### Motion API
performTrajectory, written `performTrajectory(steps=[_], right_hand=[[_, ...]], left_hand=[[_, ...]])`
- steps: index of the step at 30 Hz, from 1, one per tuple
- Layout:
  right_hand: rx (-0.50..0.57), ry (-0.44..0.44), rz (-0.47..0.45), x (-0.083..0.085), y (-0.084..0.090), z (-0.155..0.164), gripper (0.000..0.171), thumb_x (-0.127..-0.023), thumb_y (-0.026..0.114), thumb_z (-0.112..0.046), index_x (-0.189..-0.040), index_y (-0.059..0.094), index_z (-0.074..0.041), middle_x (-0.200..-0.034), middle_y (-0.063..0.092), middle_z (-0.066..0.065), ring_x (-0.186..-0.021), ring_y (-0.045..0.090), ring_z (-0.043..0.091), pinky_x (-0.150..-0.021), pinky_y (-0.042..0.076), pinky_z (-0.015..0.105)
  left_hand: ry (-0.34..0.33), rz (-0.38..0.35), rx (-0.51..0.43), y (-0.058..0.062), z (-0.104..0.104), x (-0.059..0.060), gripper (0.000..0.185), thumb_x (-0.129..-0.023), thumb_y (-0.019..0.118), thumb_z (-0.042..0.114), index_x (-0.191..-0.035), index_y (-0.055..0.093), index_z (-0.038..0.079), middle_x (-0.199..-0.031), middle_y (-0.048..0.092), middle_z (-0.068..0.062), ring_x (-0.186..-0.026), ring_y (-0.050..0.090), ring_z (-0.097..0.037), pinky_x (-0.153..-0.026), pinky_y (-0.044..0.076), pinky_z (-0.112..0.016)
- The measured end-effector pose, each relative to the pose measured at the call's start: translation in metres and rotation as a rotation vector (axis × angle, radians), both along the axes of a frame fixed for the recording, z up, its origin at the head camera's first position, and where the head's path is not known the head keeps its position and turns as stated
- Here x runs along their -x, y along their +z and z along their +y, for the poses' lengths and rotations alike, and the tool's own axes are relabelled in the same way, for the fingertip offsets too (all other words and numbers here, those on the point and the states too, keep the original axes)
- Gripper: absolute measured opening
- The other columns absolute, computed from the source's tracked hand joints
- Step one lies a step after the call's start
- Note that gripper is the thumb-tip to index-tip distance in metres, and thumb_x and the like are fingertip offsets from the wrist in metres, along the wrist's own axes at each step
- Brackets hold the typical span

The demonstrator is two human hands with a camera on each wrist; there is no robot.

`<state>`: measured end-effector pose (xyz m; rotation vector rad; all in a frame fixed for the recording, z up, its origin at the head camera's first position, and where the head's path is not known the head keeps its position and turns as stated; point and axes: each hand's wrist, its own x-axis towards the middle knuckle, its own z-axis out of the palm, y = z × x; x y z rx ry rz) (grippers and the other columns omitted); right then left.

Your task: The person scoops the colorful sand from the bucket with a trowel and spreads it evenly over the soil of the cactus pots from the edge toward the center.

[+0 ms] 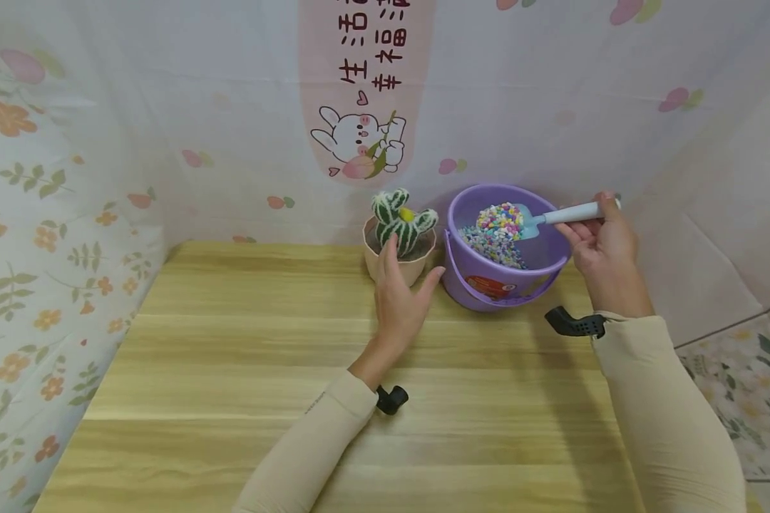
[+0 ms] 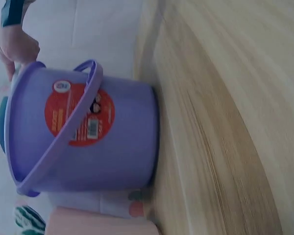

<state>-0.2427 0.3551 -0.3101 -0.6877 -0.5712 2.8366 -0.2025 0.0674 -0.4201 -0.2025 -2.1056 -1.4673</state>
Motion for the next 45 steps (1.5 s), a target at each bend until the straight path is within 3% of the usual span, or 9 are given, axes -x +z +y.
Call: performTrajectory(steps=[4,7,15,20,26,34,41,45], right_hand=[[-0.033,0.006,0.008,-0.002,-0.001,-0.006,0.020,-0.089,0.070,-0.016,-0.108,0.066,-0.015,-0.101,0.059,0.013,-0.116,0.056,0.037,-0.100,0.034,0.051],[-0.050,-0.010,0.018,-0.004,-0.002,-0.008,0.024,-0.088,0.072,-0.016,-0.110,0.063,-0.013,-0.100,0.060,0.016,-0.110,0.061,0.038,-0.097,0.036,0.051],[-0.048,-0.050,0.011,-0.008,-0.001,-0.014,0.026,-0.086,0.074,-0.015,-0.109,0.064,-0.012,-0.104,0.061,0.016,-0.102,0.066,0.037,-0.097,0.037,0.051],[-0.043,-0.043,0.023,-0.012,0.001,-0.017,0.028,-0.086,0.074,-0.015,-0.111,0.063,-0.014,-0.112,0.058,0.015,-0.104,0.065,0.037,-0.100,0.034,0.051],[-0.023,-0.042,0.046,-0.015,0.005,-0.022,0.030,-0.086,0.074,-0.013,-0.113,0.060,-0.014,-0.104,0.060,0.018,-0.107,0.063,0.040,-0.100,0.033,0.052],[-0.012,-0.012,0.057,-0.020,0.006,-0.029,0.035,-0.087,0.072,-0.015,-0.119,0.060,-0.021,-0.115,0.057,0.017,-0.120,0.055,0.034,-0.104,0.029,0.049],[0.008,0.009,0.041,-0.022,0.003,-0.034,0.029,-0.089,0.070,-0.015,-0.115,0.068,-0.027,-0.113,0.058,0.019,-0.116,0.058,0.035,-0.102,0.031,0.049],[0.019,0.010,0.049,-0.022,0.002,-0.036,0.039,-0.086,0.073,-0.014,-0.122,0.059,-0.023,-0.109,0.061,0.021,-0.112,0.061,0.038,-0.101,0.032,0.050]], left_hand=[[0.082,0.025,-0.001,-0.003,-0.009,0.007,0.090,-0.081,0.079,0.037,-0.149,0.032,0.003,-0.149,0.039,-0.015,-0.138,0.036,-0.026,-0.112,0.032,-0.044],[0.107,-0.001,0.017,-0.005,-0.016,0.014,0.099,-0.077,0.081,0.040,-0.152,0.027,0.003,-0.152,0.035,-0.016,-0.141,0.031,-0.028,-0.116,0.026,-0.044],[0.028,-0.222,0.101,-0.013,-0.028,0.034,0.129,-0.068,0.084,0.054,-0.156,0.005,0.004,-0.162,0.010,-0.017,-0.149,0.013,-0.028,-0.119,0.017,-0.045],[-0.013,-0.284,0.144,-0.017,-0.032,0.043,0.139,-0.063,0.084,0.061,-0.156,-0.003,0.004,-0.163,0.001,-0.016,-0.150,0.008,-0.030,-0.119,0.016,-0.047],[-0.038,-0.324,0.135,-0.020,-0.037,0.053,0.140,-0.062,0.084,0.061,-0.155,-0.002,0.000,-0.162,0.003,-0.021,-0.150,0.006,-0.032,-0.119,0.015,-0.045],[-0.110,-0.309,0.007,-0.025,-0.038,0.063,0.135,-0.062,0.091,0.045,-0.155,0.003,0.001,-0.161,0.011,-0.020,-0.147,0.017,-0.031,-0.118,0.022,-0.043],[-0.095,-0.328,0.013,-0.027,-0.037,0.071,0.136,-0.057,0.094,0.040,-0.154,0.007,0.001,-0.158,0.018,-0.018,-0.144,0.024,-0.031,-0.116,0.026,-0.043],[-0.082,-0.327,0.012,-0.030,-0.037,0.074,0.133,-0.057,0.094,0.042,-0.153,0.011,0.004,-0.154,0.024,-0.016,-0.141,0.030,-0.031,-0.113,0.031,-0.044]])
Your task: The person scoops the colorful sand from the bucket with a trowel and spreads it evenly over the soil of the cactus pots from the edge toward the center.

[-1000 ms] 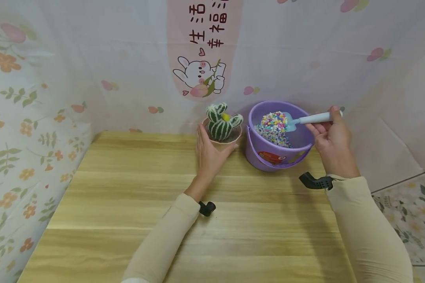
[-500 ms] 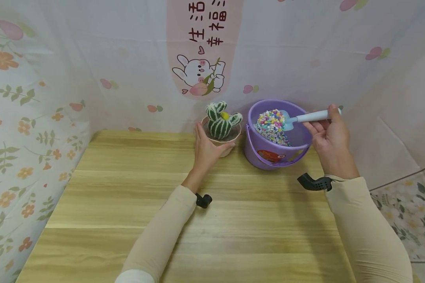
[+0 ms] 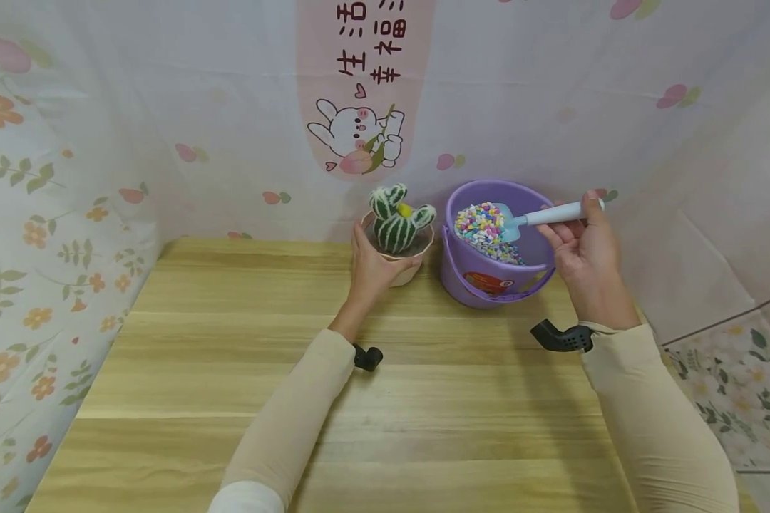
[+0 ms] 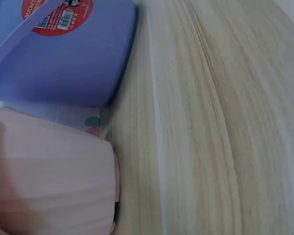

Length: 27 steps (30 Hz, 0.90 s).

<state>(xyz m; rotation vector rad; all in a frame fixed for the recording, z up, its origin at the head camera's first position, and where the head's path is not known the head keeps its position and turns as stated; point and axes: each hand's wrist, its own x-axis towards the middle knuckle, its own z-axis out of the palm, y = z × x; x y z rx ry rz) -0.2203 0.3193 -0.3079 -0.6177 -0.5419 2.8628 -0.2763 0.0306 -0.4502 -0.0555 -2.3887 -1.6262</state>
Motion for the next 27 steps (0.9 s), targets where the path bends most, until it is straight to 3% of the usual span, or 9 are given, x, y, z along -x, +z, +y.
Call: performTrajectory(steps=[7,14,21,27], right_hand=[[0.022,0.001,0.002,0.000,0.001,-0.004,0.041,-0.086,0.072,-0.015,-0.123,0.054,-0.021,-0.113,0.058,0.018,-0.103,0.065,0.042,-0.096,0.037,0.053],[0.018,0.005,-0.001,0.001,-0.002,-0.008,0.040,-0.089,0.070,-0.017,-0.125,0.054,-0.023,-0.118,0.056,0.016,-0.104,0.065,0.041,-0.098,0.035,0.052],[0.028,0.012,0.002,-0.002,-0.004,-0.009,0.045,-0.088,0.071,-0.017,-0.128,0.053,-0.026,-0.124,0.055,0.015,-0.113,0.061,0.038,-0.100,0.035,0.050],[0.013,0.019,0.002,-0.004,-0.007,-0.011,0.047,-0.088,0.070,-0.018,-0.130,0.051,-0.028,-0.125,0.055,0.014,-0.110,0.062,0.039,-0.100,0.035,0.051]], left_hand=[[0.014,0.038,0.006,-0.004,0.000,0.004,0.121,-0.057,0.092,0.049,-0.150,0.023,0.013,-0.148,0.034,-0.009,-0.135,0.038,-0.025,-0.108,0.038,-0.042],[0.039,0.065,0.033,-0.006,-0.001,0.003,0.120,-0.056,0.091,0.049,-0.148,0.026,0.010,-0.146,0.037,-0.009,-0.134,0.039,-0.025,-0.108,0.037,-0.041],[0.020,0.031,0.044,-0.004,-0.004,-0.002,0.126,-0.058,0.091,0.048,-0.152,0.020,0.003,-0.152,0.031,-0.014,-0.138,0.034,-0.030,-0.111,0.035,-0.044],[0.005,0.016,0.031,-0.004,-0.011,-0.010,0.125,-0.058,0.091,0.047,-0.153,0.020,0.008,-0.153,0.031,-0.011,-0.139,0.034,-0.029,-0.110,0.034,-0.046]])
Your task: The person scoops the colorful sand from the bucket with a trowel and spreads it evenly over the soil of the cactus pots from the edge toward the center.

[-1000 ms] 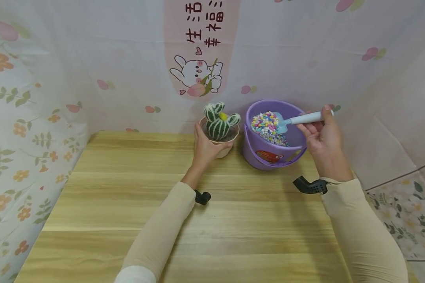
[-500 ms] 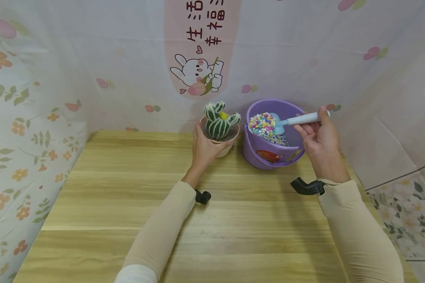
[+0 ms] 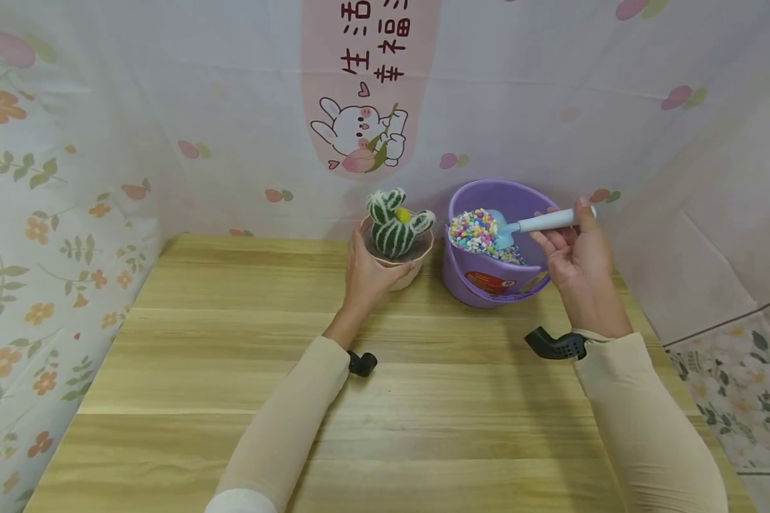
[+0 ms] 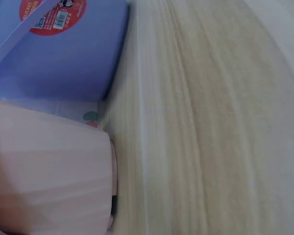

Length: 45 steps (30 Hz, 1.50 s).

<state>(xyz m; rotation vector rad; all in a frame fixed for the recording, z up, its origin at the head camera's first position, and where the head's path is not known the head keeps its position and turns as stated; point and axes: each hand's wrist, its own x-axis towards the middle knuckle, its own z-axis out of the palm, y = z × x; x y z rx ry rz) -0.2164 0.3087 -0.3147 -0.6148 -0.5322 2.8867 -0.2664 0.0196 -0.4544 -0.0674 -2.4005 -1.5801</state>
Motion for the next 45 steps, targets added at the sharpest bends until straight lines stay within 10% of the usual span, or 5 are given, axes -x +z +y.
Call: performTrajectory(steps=[15,45], right_hand=[[-0.067,-0.006,0.023,-0.010,-0.008,-0.013,0.060,-0.087,0.072,-0.014,-0.139,0.044,-0.023,-0.119,0.057,0.018,-0.101,0.067,0.040,-0.094,0.040,0.051],[-0.152,-0.022,0.047,-0.017,-0.023,-0.043,0.033,-0.090,0.070,-0.012,-0.117,0.052,-0.006,-0.081,0.064,0.020,-0.077,0.071,0.037,-0.068,0.052,0.052]], left_hand=[[-0.042,0.022,0.033,0.001,-0.020,-0.027,0.122,-0.058,0.091,0.047,-0.153,0.022,0.014,-0.151,0.034,-0.006,-0.135,0.040,-0.028,-0.106,0.039,-0.049],[-0.092,-0.043,0.052,0.000,-0.049,-0.061,0.126,-0.059,0.089,0.052,-0.155,0.016,0.015,-0.153,0.031,-0.008,-0.139,0.035,-0.027,-0.109,0.034,-0.052]])
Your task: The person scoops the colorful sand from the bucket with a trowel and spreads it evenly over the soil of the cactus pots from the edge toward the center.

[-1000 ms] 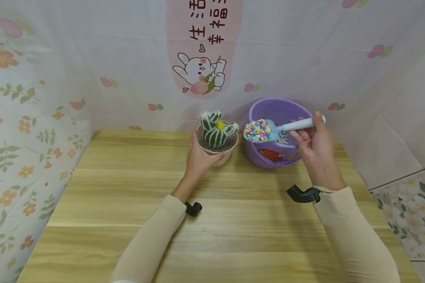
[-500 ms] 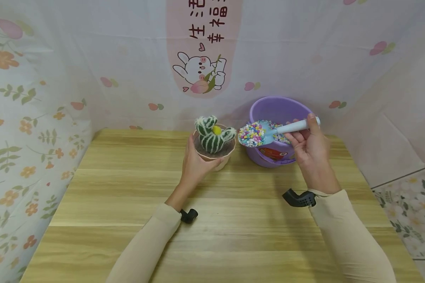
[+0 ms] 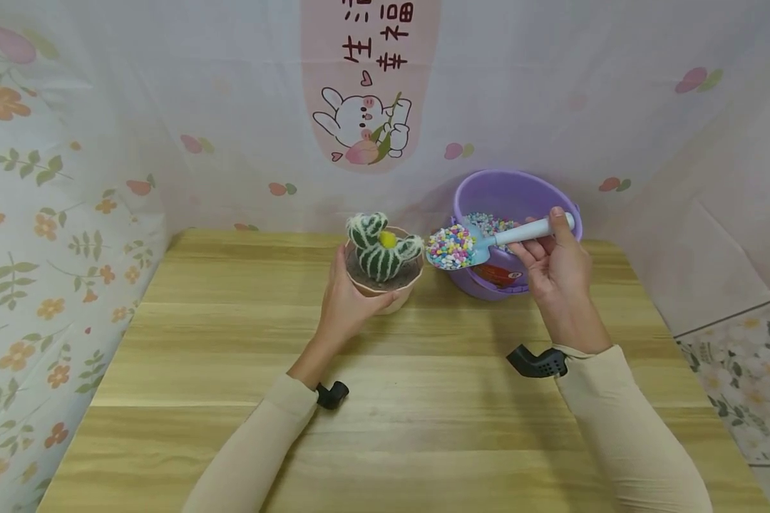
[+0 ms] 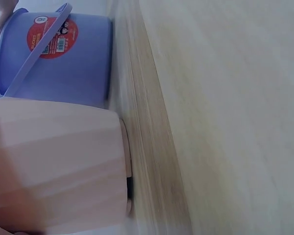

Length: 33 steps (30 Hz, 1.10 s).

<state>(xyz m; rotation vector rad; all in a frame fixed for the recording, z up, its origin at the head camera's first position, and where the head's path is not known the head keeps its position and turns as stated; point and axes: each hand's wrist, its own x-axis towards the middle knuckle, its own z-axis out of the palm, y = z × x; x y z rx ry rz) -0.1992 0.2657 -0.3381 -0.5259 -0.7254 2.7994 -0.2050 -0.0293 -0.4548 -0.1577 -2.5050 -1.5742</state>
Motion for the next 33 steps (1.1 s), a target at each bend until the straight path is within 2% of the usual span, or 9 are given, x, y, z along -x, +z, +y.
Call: performTrajectory(steps=[4,10,16,25,33], right_hand=[[0.003,-0.009,-0.012,-0.001,0.000,-0.002,0.032,-0.089,0.071,-0.012,-0.115,0.053,-0.005,-0.078,0.065,0.021,-0.076,0.071,0.036,-0.066,0.052,0.052],[0.022,-0.023,-0.026,-0.002,0.000,-0.008,0.039,-0.087,0.073,-0.011,-0.121,0.054,-0.008,-0.083,0.061,0.020,-0.078,0.071,0.035,-0.068,0.051,0.055],[0.020,-0.036,-0.037,-0.004,-0.001,-0.013,0.031,-0.086,0.074,-0.012,-0.111,0.057,-0.005,-0.084,0.061,0.019,-0.078,0.071,0.034,-0.069,0.052,0.054],[-0.023,-0.067,-0.038,-0.013,-0.004,-0.020,0.029,-0.089,0.072,-0.015,-0.112,0.058,-0.004,-0.080,0.064,0.019,-0.071,0.071,0.033,-0.071,0.054,0.050],[-0.042,-0.105,-0.023,-0.025,-0.008,-0.025,0.026,-0.089,0.072,-0.015,-0.105,0.060,0.001,-0.078,0.065,0.018,-0.065,0.071,0.031,-0.069,0.055,0.049]], left_hand=[[-0.013,0.002,-0.008,0.001,-0.002,-0.002,0.125,-0.060,0.089,0.052,-0.155,0.016,0.016,-0.153,0.032,-0.008,-0.139,0.035,-0.026,-0.110,0.034,-0.052],[-0.023,0.005,-0.020,0.002,-0.004,-0.005,0.124,-0.062,0.088,0.052,-0.155,0.015,0.016,-0.153,0.031,-0.006,-0.140,0.033,-0.024,-0.111,0.032,-0.050],[-0.030,0.002,-0.006,0.002,-0.006,-0.007,0.125,-0.063,0.087,0.052,-0.156,0.014,0.013,-0.156,0.028,-0.007,-0.141,0.032,-0.025,-0.112,0.031,-0.051],[-0.046,0.000,0.006,0.001,-0.010,-0.009,0.123,-0.062,0.088,0.051,-0.155,0.015,0.016,-0.154,0.030,-0.006,-0.140,0.034,-0.025,-0.111,0.032,-0.052],[-0.042,-0.004,0.013,0.000,-0.011,-0.009,0.124,-0.062,0.088,0.049,-0.155,0.016,0.010,-0.155,0.029,-0.009,-0.140,0.033,-0.027,-0.111,0.031,-0.052]])
